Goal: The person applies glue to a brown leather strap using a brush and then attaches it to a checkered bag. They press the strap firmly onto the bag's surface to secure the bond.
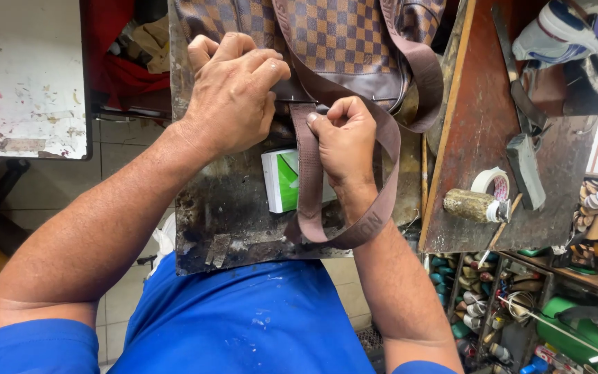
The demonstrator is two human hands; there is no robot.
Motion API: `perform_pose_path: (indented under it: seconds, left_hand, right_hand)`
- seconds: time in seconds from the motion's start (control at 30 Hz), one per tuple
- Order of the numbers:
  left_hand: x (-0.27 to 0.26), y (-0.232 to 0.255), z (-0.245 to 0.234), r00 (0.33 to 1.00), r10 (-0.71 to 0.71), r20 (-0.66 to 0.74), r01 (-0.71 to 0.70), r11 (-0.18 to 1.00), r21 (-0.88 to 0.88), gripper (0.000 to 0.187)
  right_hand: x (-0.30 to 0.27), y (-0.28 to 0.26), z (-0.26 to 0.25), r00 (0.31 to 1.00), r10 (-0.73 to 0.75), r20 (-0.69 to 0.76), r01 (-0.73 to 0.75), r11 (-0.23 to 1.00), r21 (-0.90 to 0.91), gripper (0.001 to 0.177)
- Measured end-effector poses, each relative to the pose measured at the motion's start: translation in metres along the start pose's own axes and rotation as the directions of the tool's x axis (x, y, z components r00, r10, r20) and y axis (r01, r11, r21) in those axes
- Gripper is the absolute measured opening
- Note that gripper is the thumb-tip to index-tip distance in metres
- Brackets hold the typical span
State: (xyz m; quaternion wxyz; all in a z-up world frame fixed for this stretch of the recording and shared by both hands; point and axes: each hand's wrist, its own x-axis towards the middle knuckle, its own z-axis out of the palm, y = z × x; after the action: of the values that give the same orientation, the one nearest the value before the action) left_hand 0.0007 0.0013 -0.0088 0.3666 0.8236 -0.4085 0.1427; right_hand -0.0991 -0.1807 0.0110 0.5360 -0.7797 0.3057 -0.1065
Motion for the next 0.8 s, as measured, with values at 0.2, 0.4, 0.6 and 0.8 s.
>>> perform_pose_path:
  seconds: [0.2,0.4,0.6,0.8]
  left_hand:
    - [-0.001,-0.007,0.004,1.0,0.012,-0.001,-0.012,1.0,-0.018,0.032]
    - [-0.003,-0.006,0.006,0.999,0.018,-0.051,-0.017,0.999,0.029,0.017]
    - [-0.004,-0.004,0.003,0.998,0.023,-0.054,-0.023,1.0,-0.014,0.01]
    - [-0.007,-0.005,0.0,0.998,-0.01,-0.058,0.007,0.999,-0.042,0.006]
  right_hand:
    - [0.005,0.006,0.004,0.997,-0.058,-0.054,0.053,0.995,-0.084,0.036]
    - [0.009,0.013,0.004,0.998,-0.032,-0.047,0.031,0.999,-0.034,0.041]
    - [-0.002,0.001,0.005,0.995,-0.036,-0.095,0.025,0.993,-0.116,0.039]
    - [-0.008,0.005,-0.002,0.985,0.172,0.021,-0.173,0.979,0.111,0.034]
